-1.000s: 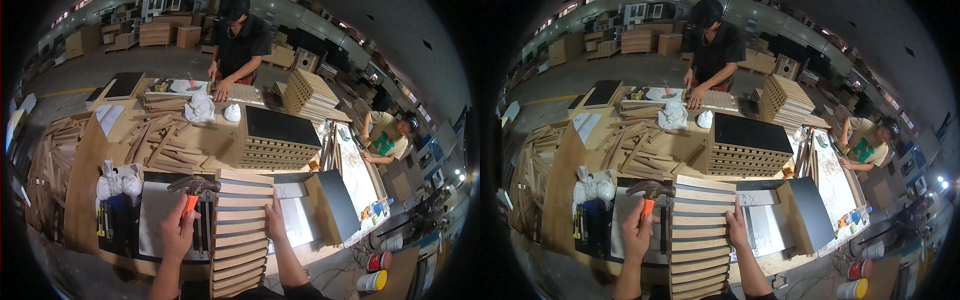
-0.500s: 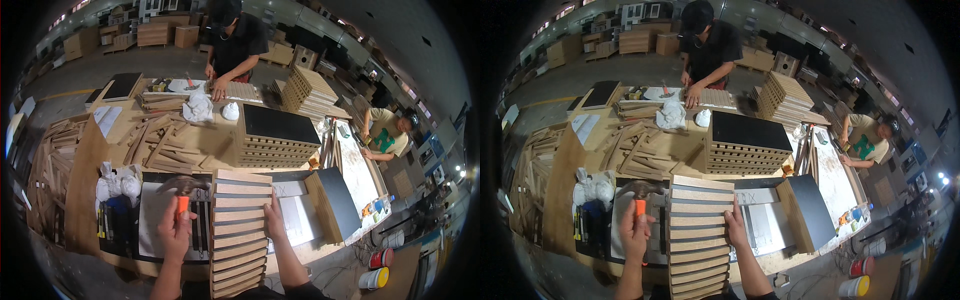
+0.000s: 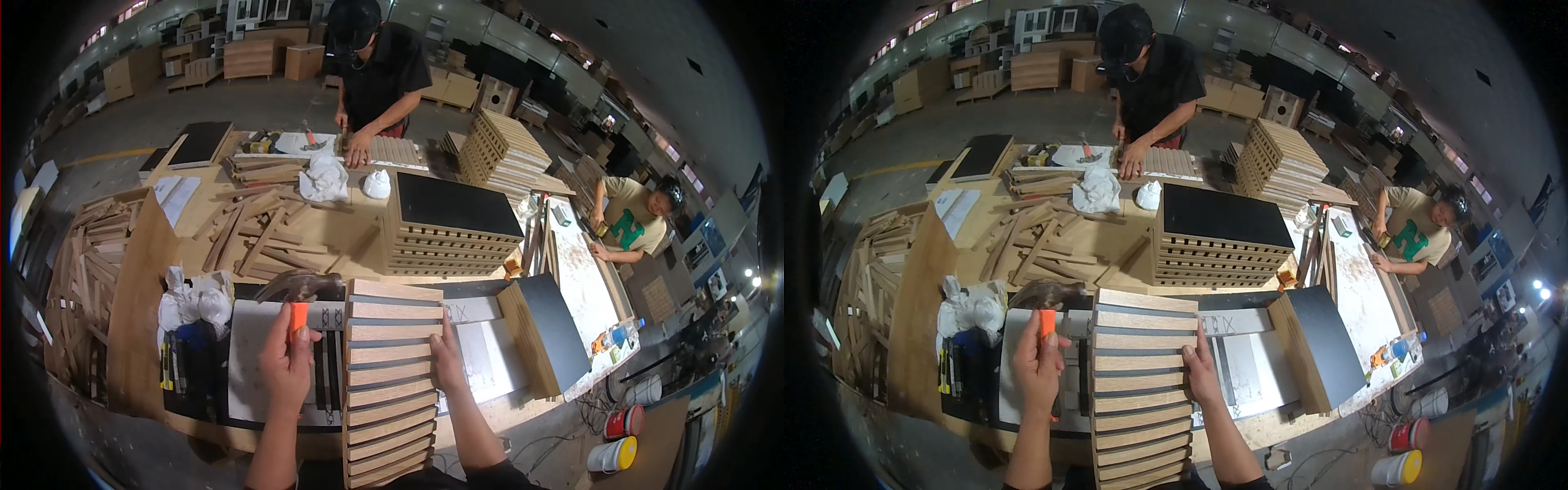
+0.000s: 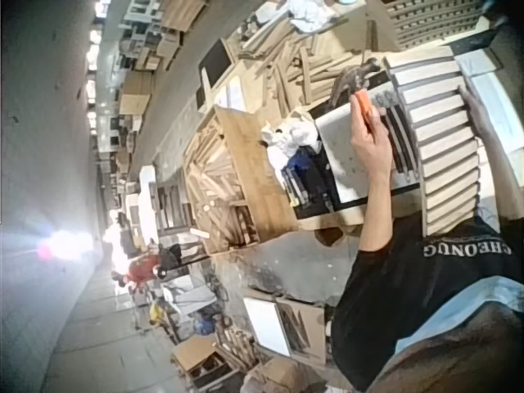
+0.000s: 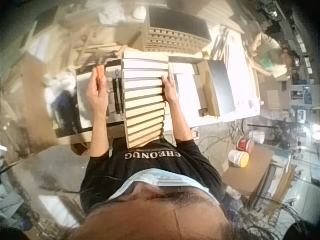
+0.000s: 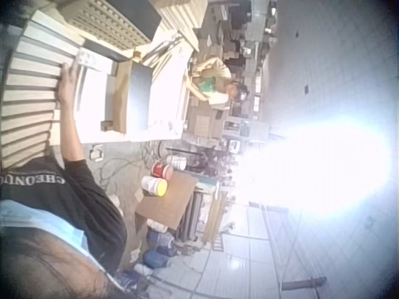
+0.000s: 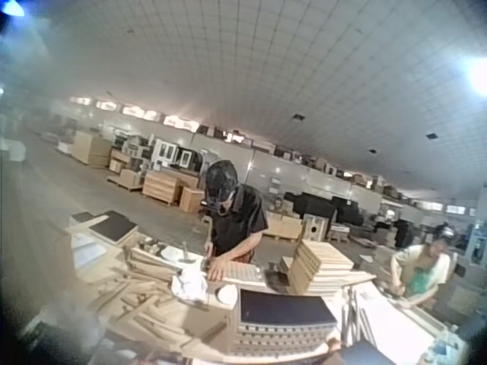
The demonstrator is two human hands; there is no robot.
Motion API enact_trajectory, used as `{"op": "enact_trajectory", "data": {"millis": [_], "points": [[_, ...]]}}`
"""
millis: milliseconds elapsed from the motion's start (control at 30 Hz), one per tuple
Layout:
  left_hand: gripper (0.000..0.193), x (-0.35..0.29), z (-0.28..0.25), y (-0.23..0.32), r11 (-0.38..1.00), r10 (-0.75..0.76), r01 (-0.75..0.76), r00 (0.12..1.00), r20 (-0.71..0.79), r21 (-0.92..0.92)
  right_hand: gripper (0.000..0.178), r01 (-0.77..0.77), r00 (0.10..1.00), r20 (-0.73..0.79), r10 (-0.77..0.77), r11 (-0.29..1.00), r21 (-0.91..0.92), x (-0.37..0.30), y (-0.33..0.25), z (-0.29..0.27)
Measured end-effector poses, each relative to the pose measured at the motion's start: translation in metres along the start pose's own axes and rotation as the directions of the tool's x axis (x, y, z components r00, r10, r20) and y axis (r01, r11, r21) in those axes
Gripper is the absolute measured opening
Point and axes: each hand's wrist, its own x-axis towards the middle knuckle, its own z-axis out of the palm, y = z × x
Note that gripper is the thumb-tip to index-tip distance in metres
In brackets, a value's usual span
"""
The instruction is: The person aligns a black panel onto a wooden frame and uses a pneumatic nailer to secure it, followed by hammering wooden slats into place to form a slatted structure.
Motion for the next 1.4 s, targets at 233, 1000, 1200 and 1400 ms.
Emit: {"op": "enact_trajectory", "data": {"millis": [233, 1000, 1200, 1400], "points": [[0.041, -0.008, -0.031, -0.031, 0.966, -0.081, 0.07, 0.996, 0.034, 0.249, 0.061, -0.001, 0.999, -0.055, 0.001, 1.0, -0.01, -0.001, 0.009, -0.01], [0.046, 0.064, 0.139, -0.042, 0.901, -0.201, 0.269, 0.954, 0.221, -0.341, 0.037, 0.312, 0.784, -0.621, -0.01, 0.871, 0.379, 0.115, -0.032, -0.085], [0.038, 0.198, 0.209, -0.083, 0.911, -0.163, 0.297, 0.897, 0.412, -0.286, 0.038, 0.242, 0.824, -0.552, -0.129, 0.961, 0.137, 0.195, -0.063, -0.129], [0.041, 0.253, 0.225, -0.172, 0.976, -0.186, 0.218, 0.859, 0.477, -0.011, 0.061, 0.29, 0.523, -0.71, -0.471, 0.882, -0.372, 0.26, -0.033, -0.215]]}}
